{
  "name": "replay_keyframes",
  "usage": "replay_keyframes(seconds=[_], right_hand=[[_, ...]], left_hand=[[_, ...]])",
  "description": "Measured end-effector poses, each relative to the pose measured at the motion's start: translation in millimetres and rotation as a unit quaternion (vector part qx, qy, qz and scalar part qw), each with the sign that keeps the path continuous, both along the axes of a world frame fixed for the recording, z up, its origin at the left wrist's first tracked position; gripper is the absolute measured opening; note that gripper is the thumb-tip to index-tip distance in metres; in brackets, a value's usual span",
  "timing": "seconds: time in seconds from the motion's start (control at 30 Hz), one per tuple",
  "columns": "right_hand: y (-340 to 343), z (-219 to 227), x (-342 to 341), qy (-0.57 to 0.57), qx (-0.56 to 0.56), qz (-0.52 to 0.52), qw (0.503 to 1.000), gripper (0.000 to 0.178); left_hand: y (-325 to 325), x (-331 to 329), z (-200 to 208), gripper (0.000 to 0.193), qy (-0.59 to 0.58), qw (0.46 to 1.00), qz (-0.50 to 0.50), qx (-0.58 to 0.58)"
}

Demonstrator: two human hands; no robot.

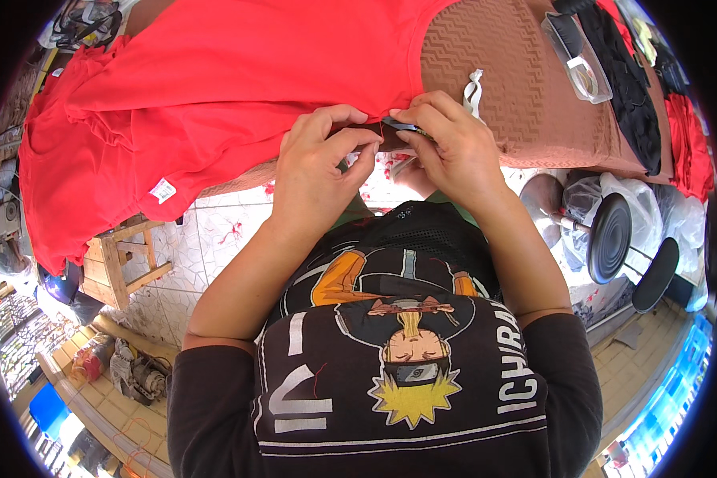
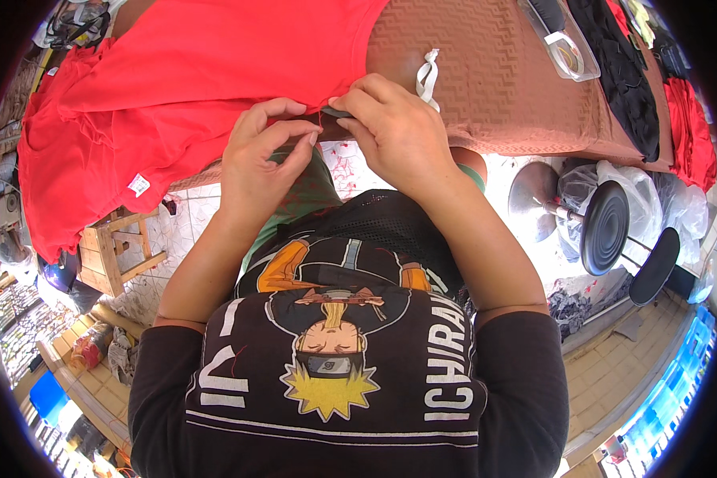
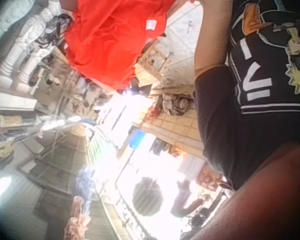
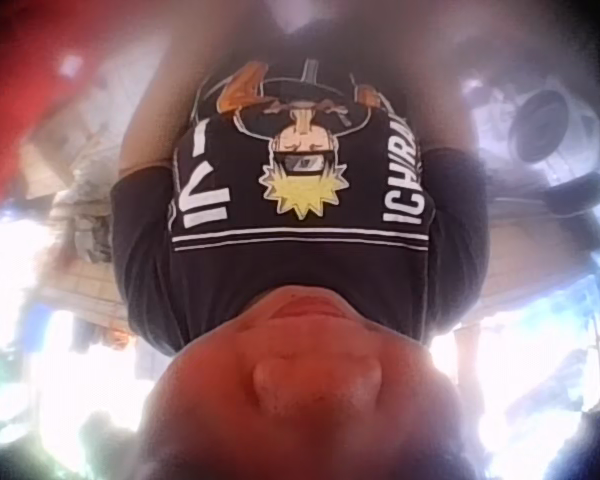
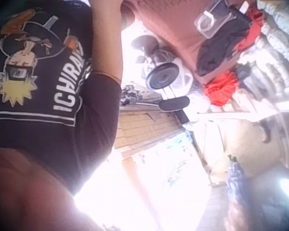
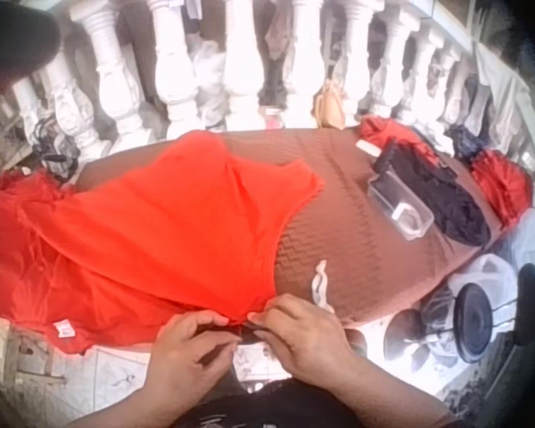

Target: The person trims loose threads from red shirts using small snips, handling each garment one at a time and clearing off trimmings.

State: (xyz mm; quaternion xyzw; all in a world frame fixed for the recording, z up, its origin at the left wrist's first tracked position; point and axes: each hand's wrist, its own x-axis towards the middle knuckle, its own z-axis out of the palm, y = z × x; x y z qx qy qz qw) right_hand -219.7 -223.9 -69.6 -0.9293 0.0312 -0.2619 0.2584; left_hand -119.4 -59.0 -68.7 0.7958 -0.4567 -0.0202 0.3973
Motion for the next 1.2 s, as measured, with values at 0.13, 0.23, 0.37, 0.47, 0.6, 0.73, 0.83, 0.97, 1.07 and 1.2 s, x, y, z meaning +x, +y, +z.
replay_keyframes(seconds=[0.13,0.23,0.37,0.47,0.6,0.73,0.83,0.97,1.07,1.2], right_hand=[[1.8,-0.1,0.5,-0.001,0.007,0.005,1.000,0.018],[2.7,0.1,1.3,-0.001,0.011,0.006,1.000,0.019],[1.2,-0.3,1.3,-0.002,0.009,0.003,1.000,0.019],[0.6,-1.0,0.7,-0.001,0.003,-0.001,1.000,0.019],[1.1,-0.6,0.4,0.002,0.004,0.000,1.000,0.019],[-0.2,-1.1,-0.6,0.000,0.002,0.000,1.000,0.019],[0.4,-1.1,-0.3,0.000,0.011,0.005,1.000,0.019],[1.5,-4.1,2.3,-0.016,0.031,0.011,0.999,0.019],[2.3,-2.1,3.8,-0.007,0.047,0.007,0.999,0.019],[-4.6,-1.2,4.5,-0.007,0.052,-0.023,0.998,0.017]], left_hand=[[-0.2,0.4,-0.6,0.015,-0.007,1.000,-0.001,-0.003],[-0.3,0.4,-1.6,0.015,-0.012,1.000,-0.004,-0.002],[-0.4,0.0,-0.3,0.015,-0.015,1.000,-0.006,0.002],[-0.3,-0.3,0.0,0.014,-0.007,1.000,-0.004,0.003],[-0.6,0.0,-1.1,0.014,-0.006,1.000,-0.005,-0.003],[-0.7,-0.7,1.0,0.015,-0.010,1.000,-0.003,0.001],[-0.7,-0.6,0.4,0.015,-0.009,1.000,-0.004,0.000],[-1.1,-0.7,-2.9,0.015,0.001,1.000,-0.010,0.005],[-1.5,0.8,0.4,0.014,-0.029,0.999,-0.018,0.010],[-2.4,5.4,7.2,0.013,-0.078,0.995,-0.062,0.016]])
